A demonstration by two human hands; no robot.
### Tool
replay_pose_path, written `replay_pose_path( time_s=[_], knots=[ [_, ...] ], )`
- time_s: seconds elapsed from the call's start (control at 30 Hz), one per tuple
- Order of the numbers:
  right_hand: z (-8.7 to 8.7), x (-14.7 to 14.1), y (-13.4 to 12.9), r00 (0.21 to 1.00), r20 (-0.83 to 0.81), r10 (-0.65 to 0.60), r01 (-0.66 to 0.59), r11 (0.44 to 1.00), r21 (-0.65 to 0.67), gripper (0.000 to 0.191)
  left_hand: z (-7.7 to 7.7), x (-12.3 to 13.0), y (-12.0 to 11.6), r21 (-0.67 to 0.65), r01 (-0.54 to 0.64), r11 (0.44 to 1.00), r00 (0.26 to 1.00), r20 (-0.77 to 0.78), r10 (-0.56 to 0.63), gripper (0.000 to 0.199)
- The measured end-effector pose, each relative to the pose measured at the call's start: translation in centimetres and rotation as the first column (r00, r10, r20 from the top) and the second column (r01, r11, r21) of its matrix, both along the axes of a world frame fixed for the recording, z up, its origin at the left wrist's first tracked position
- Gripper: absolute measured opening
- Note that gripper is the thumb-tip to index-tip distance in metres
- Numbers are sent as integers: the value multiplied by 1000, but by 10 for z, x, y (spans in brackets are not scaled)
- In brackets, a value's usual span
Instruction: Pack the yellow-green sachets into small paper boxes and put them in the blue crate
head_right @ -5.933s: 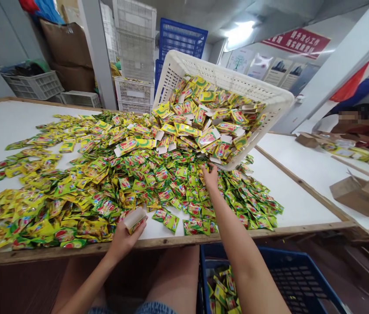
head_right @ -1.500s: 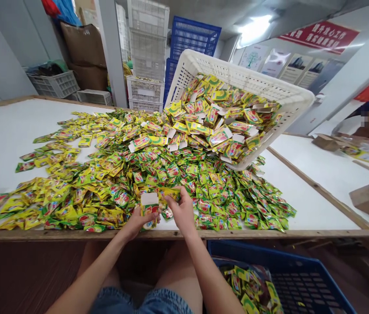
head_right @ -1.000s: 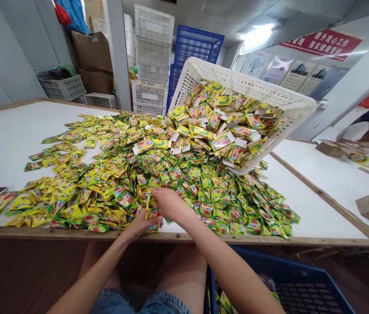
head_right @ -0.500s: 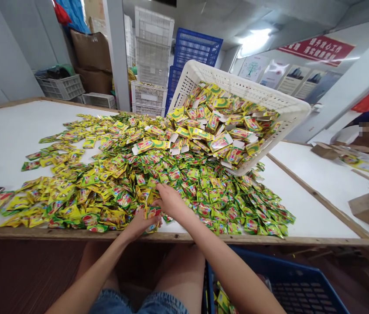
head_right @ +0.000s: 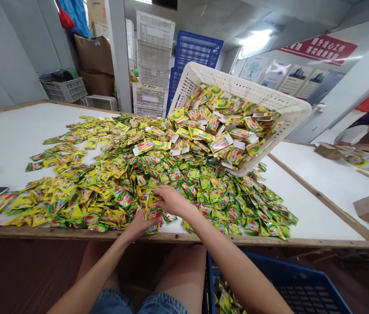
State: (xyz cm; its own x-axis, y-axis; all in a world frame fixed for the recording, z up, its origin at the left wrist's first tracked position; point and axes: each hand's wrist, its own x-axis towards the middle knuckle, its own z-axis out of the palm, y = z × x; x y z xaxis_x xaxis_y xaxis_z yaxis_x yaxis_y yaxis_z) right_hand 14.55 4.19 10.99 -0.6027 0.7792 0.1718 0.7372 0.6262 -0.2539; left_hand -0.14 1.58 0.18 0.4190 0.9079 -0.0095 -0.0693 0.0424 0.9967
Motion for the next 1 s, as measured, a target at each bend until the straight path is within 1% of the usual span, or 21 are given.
replay_pose_path(
  time_s=[0.1,0.17,0.33,0.47,0.53,0.6,0.67,0.77,0.83,0.9,1.0],
  knots=[
    [-4,-3,0,995,51,-84,79,993,83,26,4,1,0,67,-49,997,996,-65,53,32],
    [-8,-6,1,989,85,-123,110,984,143,24,4,2,0,87,-77,993,994,-71,84,33],
    [-20,-7,-1,988,103,-113,83,962,261,21,2,2,3,56,-56,997,997,-58,59,37],
    [-26,-1,0,988,113,-109,64,936,347,24,0,2,5,80,-31,996,998,-59,36,33],
    [-27,0,1,989,118,-91,42,930,366,25,-1,1,5,78,-23,997,998,-61,28,32],
    [-26,0,0,992,105,-68,27,936,351,25,-1,1,4,68,-35,997,997,-72,40,32],
    [-26,1,-3,997,58,-43,23,950,311,22,0,1,3,53,-54,997,996,-63,58,34],
    [-26,3,-13,998,-66,-19,34,972,232,12,3,2,2,31,-31,999,999,15,30,33],
    [-28,6,-20,991,-126,-39,62,980,188,14,5,3,3,43,-28,999,998,55,25,32],
    [-30,7,-24,988,-141,-66,87,985,148,16,5,3,4,69,-52,996,997,54,48,31],
    [-31,8,-26,981,-160,-114,135,983,125,9,3,4,5,89,-77,993,995,67,71,30]
  ],
)
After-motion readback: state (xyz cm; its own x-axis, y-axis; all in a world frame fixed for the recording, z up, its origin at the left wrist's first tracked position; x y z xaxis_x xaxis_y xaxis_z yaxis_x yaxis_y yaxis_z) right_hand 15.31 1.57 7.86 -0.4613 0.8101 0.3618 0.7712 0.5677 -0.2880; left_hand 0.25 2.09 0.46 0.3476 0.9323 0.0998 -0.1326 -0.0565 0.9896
